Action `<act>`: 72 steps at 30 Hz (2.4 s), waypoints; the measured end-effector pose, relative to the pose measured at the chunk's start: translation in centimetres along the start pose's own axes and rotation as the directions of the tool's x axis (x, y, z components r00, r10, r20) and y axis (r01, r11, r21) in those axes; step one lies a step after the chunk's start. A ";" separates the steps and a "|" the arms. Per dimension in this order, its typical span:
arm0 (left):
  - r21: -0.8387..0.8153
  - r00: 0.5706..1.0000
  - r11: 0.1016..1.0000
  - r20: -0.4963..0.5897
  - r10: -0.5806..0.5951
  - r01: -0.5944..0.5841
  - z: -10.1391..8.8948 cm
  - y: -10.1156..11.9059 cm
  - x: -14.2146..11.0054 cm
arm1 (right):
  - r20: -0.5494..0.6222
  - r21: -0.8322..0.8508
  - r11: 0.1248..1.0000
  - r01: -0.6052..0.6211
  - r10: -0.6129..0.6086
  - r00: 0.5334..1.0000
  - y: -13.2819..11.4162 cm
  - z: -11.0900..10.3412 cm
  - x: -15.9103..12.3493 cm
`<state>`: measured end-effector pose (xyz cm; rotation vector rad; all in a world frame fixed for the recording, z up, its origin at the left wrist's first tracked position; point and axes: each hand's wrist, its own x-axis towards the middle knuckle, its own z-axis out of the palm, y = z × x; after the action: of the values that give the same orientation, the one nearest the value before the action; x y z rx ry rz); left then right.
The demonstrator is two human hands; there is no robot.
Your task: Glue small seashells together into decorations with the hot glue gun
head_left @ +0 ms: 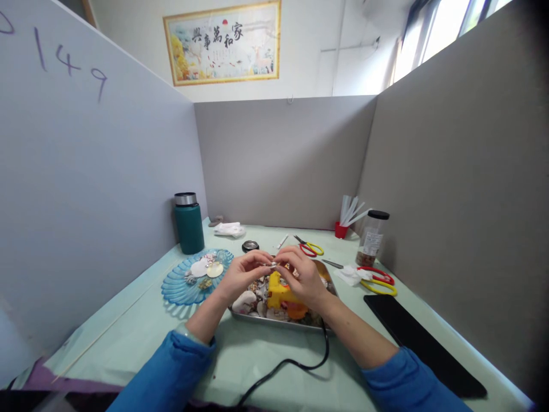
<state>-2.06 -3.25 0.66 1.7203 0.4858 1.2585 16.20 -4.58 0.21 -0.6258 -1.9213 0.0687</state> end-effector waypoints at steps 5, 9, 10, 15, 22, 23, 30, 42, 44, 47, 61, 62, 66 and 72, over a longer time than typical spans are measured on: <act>0.052 0.998 0.997 0.029 0.050 -0.051 -0.4 -0.4 -0.1 | 0.024 -0.009 1.000 0.006 -0.006 1.000 0.2 0.0 -0.1; 0.073 0.996 0.995 0.053 0.067 -0.071 -0.5 -0.5 -0.1 | 0.022 -0.019 1.000 0.020 -0.019 1.000 0.3 0.1 -0.1; 0.076 0.996 0.994 0.059 0.068 -0.073 -0.5 -0.5 -0.1 | 0.019 -0.025 0.999 0.020 -0.020 1.000 0.3 0.1 -0.1; 0.081 0.995 0.993 0.059 0.084 -0.089 -0.4 -0.5 -0.1 | 0.016 -0.059 0.998 0.002 -0.001 1.000 0.4 0.2 -0.1; 0.051 0.995 0.995 0.042 0.086 -0.088 -0.3 -0.6 0.0 | 0.022 -0.049 0.999 -0.016 0.017 1.000 0.3 0.1 -0.2; 0.054 0.997 0.996 0.027 0.073 -0.075 -0.3 -0.5 0.0 | 0.024 -0.044 0.999 -0.025 0.027 0.999 0.3 0.0 -0.1; 0.102 0.999 0.995 -0.045 0.018 -0.014 -0.1 -0.2 0.1 | 0.040 0.022 0.994 -0.107 0.106 0.994 0.2 -0.3 0.2; 0.068 0.964 0.978 -0.197 -0.178 0.195 -0.1 -0.1 0.0 | 0.041 -0.010 0.972 -0.233 0.233 0.972 1.0 -1.8 1.1; 0.073 0.955 0.974 -0.221 -0.196 0.216 -0.2 -0.2 0.0 | 0.091 -0.040 0.958 -0.286 0.288 0.953 1.5 -2.3 1.3; 0.062 0.952 0.974 -0.231 -0.201 0.220 -0.4 -0.4 0.1 | 0.172 -0.074 0.945 -0.320 0.328 0.929 1.6 -2.4 1.3; 0.118 0.968 0.966 -0.130 -0.216 0.231 0.2 0.2 -0.1 | 0.189 0.040 0.962 -0.271 0.259 0.947 0.5 -1.3 0.9; 0.114 0.966 0.965 -0.136 -0.221 0.237 0.1 0.1 -0.1 | 0.181 0.040 0.962 -0.270 0.259 0.949 0.5 -1.3 0.9; 0.094 0.974 0.976 -0.133 -0.184 0.197 -0.1 -0.3 0.0 | 0.169 -0.002 0.969 -0.249 0.246 0.955 0.8 -1.1 0.8; 0.182 0.990 0.974 -0.063 -0.128 0.137 -0.5 -1.2 0.0 | 0.160 -0.112 0.985 -0.135 0.152 0.975 1.2 -1.1 0.5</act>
<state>-2.25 -2.41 -0.30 1.7812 0.7568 1.1937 17.47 -3.55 0.73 -0.8493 -2.0492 0.1205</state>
